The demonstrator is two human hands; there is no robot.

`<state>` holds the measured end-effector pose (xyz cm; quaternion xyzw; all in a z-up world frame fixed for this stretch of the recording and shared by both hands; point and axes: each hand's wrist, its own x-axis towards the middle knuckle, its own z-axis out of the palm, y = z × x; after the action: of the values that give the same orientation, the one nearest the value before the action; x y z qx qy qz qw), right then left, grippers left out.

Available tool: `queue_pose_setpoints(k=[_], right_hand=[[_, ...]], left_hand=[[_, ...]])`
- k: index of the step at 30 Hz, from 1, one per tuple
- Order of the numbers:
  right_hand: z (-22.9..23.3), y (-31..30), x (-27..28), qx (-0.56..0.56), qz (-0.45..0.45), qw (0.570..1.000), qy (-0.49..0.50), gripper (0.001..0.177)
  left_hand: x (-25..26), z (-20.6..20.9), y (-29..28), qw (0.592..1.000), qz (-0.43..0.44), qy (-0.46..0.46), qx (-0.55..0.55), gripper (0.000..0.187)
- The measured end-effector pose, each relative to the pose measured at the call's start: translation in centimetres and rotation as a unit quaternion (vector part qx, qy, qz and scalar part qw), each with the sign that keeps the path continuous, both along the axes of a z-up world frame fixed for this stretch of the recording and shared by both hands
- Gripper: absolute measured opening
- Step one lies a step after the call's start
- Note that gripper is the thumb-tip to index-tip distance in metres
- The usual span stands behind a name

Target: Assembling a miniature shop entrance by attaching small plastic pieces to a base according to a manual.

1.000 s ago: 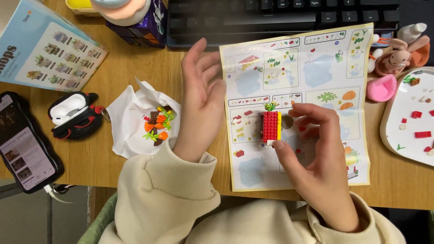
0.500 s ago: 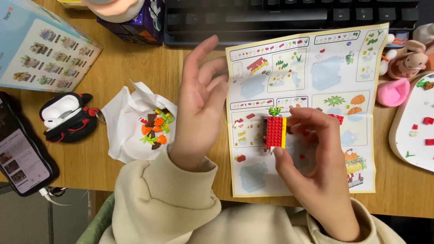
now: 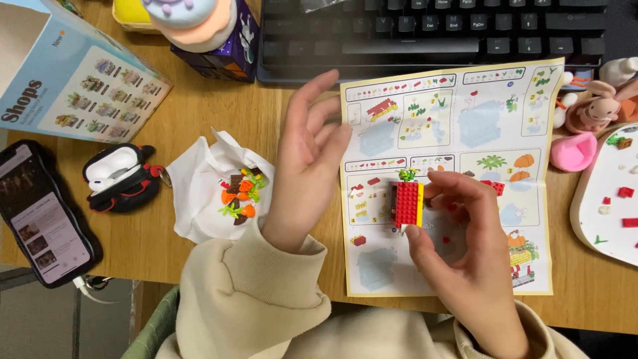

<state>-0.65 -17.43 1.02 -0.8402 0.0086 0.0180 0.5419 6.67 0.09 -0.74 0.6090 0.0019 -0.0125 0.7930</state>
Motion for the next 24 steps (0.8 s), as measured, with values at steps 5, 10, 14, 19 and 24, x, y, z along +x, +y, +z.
queue_pose_setpoints(k=[5, 10, 14, 19, 24], right_hand=[[0.18, 0.11, 0.04, 0.004, -0.006, 1.000, 0.010, 0.049], [0.04, 0.09, 0.00, 0.000, -0.003, 1.000, 0.007, 0.049], [-0.06, 0.06, -0.03, -0.001, -0.007, 1.000, 0.009, 0.048], [0.08, 0.00, -0.07, -0.002, -0.004, 1.000, 0.003, 0.048], [0.17, -0.14, -0.17, -0.005, -0.005, 1.000, -0.009, 0.050]], left_hand=[[-0.06, 0.28, 0.00, 1.000, -0.002, -0.006, 0.013, 0.045], [-0.05, 0.60, 0.09, 1.000, -0.004, -0.008, 0.030, 0.044], [0.04, 0.33, 0.07, 0.999, 0.000, -0.014, 0.042, 0.045], [0.08, 0.55, 0.13, 0.998, -0.001, -0.014, 0.065, 0.045], [0.15, 0.34, 0.01, 0.999, -0.004, -0.019, 0.045, 0.045]])
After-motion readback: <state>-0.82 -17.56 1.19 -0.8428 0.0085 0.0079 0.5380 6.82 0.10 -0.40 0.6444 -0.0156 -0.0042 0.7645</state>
